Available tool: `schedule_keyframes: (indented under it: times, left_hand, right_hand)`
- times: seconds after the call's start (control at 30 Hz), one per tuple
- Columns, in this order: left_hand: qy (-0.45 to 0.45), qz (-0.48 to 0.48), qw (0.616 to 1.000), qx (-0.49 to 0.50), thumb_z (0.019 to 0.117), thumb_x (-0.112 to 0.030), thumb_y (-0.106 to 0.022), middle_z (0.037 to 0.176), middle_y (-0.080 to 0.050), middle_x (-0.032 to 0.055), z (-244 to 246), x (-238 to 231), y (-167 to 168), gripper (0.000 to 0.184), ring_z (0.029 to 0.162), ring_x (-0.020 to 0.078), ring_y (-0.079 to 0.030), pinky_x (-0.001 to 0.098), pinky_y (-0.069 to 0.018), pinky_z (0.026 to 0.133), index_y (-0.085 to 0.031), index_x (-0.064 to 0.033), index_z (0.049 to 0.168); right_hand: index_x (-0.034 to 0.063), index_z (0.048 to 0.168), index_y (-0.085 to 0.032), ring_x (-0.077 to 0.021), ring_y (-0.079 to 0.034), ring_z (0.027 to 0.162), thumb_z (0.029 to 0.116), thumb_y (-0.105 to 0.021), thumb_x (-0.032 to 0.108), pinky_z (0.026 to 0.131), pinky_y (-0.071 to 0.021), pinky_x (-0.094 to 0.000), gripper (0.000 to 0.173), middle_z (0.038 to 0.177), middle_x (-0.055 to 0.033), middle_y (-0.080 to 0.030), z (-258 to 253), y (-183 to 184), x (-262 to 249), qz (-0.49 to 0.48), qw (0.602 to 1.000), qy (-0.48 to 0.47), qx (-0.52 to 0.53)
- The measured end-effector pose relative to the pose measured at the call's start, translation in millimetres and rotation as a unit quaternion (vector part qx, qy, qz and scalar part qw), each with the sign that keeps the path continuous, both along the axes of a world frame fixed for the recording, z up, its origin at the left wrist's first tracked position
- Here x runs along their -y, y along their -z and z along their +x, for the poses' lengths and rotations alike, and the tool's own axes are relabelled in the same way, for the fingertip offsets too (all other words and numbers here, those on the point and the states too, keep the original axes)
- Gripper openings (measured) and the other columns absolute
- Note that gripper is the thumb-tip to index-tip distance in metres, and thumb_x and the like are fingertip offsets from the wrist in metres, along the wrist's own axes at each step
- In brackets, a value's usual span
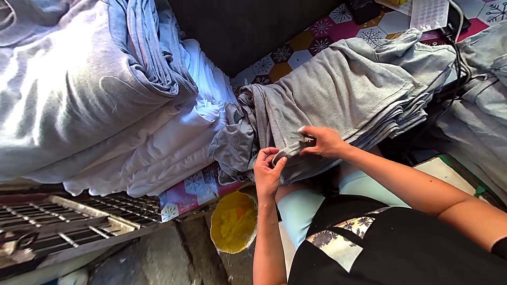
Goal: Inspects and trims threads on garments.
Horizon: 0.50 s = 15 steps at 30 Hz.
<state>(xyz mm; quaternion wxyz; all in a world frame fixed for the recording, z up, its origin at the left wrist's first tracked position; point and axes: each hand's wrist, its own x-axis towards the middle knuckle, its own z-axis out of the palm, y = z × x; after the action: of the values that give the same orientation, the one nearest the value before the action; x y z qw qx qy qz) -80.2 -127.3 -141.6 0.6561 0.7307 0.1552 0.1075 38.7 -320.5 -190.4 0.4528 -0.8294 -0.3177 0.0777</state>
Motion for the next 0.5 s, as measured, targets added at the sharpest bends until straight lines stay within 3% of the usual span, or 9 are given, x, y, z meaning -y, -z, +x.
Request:
schedule_keyframes:
  times: [0.07, 0.13, 0.2, 0.27, 0.3, 0.37, 0.43, 0.5]
  left_hand:
    - [-0.029, 0.159, 0.985, 0.066, 0.0826, 0.01, -0.066, 0.093, -0.075, 0.0028, -6, -4, 8, 0.026, 0.085, 0.0064, -0.071, 0.0243, -0.059, 0.077, -0.065, -0.0005, 0.106]
    - [-0.082, 0.305, 0.937, 0.146, 0.0803, 0.009, -0.063, 0.093, -0.075, 0.006, -13, -13, 21, 0.016, 0.089, 0.0095, -0.069, 0.0234, -0.0562, 0.08, -0.072, 0.0002, 0.091]
    - [-0.084, 0.393, 0.899, 0.173, 0.0814, 0.008, -0.06, 0.094, -0.073, 0.0105, -23, -24, 38, 0.015, 0.096, 0.0176, -0.068, 0.0266, -0.0548, 0.085, -0.073, -0.0013, 0.079]
    - [-0.042, 0.477, 0.874, 0.082, 0.0855, 0.007, -0.059, 0.102, -0.071, 0.0147, -38, -28, 49, 0.019, 0.104, 0.0282, -0.066, 0.036, -0.0542, 0.091, -0.075, -0.0034, 0.082]
    - [-0.012, 0.501, 0.865, 0.0, 0.0878, 0.007, -0.058, 0.111, -0.07, 0.0173, -44, -26, 48, 0.022, 0.11, 0.0338, -0.064, 0.0421, -0.0538, 0.094, -0.077, -0.0031, 0.088]
    - [0.024, 0.496, 0.855, -0.146, 0.0918, 0.006, -0.055, 0.129, -0.063, 0.0229, -51, -18, 36, 0.024, 0.122, 0.0424, -0.058, 0.0509, -0.0499, 0.101, -0.076, 0.0004, 0.103]
    - [-0.033, 0.485, 0.864, -0.128, 0.0917, 0.002, -0.055, 0.123, -0.065, 0.0237, -59, -7, 33, 0.021, 0.111, 0.04, -0.063, 0.0491, -0.0522, 0.094, -0.074, 0.0031, 0.101]
    - [-0.105, 0.468, 0.877, -0.035, 0.0943, -0.007, -0.063, 0.111, -0.066, 0.0226, -61, 6, 36, 0.02, 0.088, 0.0264, -0.067, 0.0342, -0.0567, 0.074, -0.071, 0.0054, 0.107]
  right_hand:
    - [0.0015, 0.102, -0.073, -0.034, -0.071, 0.078, 0.0798, -0.078, 0.007, 0.063, -0.055, -0.0584, 0.023, 0.09, -0.015, -0.072, -4, 7, 3, 0.025, 0.996, 0.016, 0.088]
    - [-0.001, 0.088, -0.07, -0.0279, -0.066, 0.064, 0.079, -0.07, 0.004, 0.048, -0.0509, -0.0446, 0.011, 0.082, -0.0146, -0.067, -12, 4, 11, 0.087, 0.969, 0.057, 0.226]
    - [0.0004, 0.082, -0.068, -0.0248, -0.062, 0.056, 0.0797, -0.066, 0.006, 0.042, -0.0436, -0.0389, 0.006, 0.076, -0.0134, -0.065, -19, 7, 25, 0.079, 0.95, 0.043, 0.298]
    - [0.0038, 0.087, -0.072, -0.0279, -0.064, 0.056, 0.0786, -0.069, 0.006, 0.043, -0.0468, -0.0461, 0.009, 0.078, -0.012, -0.066, -31, 19, 42, -0.025, 0.972, -0.043, 0.23]
    - [0.005, 0.091, -0.072, -0.0302, -0.067, 0.063, 0.0817, -0.071, 0.006, 0.049, -0.0509, -0.0506, 0.009, 0.083, -0.012, -0.068, -37, 24, 48, -0.082, 0.98, -0.086, 0.16]
    - [0.0023, 0.093, -0.074, -0.0309, -0.069, 0.074, 0.086, -0.068, 0.008, 0.061, -0.0542, -0.0522, 0.01, 0.085, -0.0132, -0.069, -49, 28, 52, -0.083, 0.991, -0.092, 0.052]
    - [-0.0018, 0.092, -0.072, -0.0232, -0.065, 0.074, 0.091, -0.067, 0.009, 0.068, -0.0533, -0.044, 0.011, 0.081, -0.0123, -0.067, -57, 21, 47, -0.014, 0.998, -0.034, -0.055]
    - [0.0004, 0.091, -0.069, -0.0089, -0.056, 0.065, 0.0951, -0.068, 0.012, 0.063, -0.0477, -0.028, 0.012, 0.074, -0.0051, -0.062, -62, 12, 37, 0.038, 0.99, 0.015, -0.132]
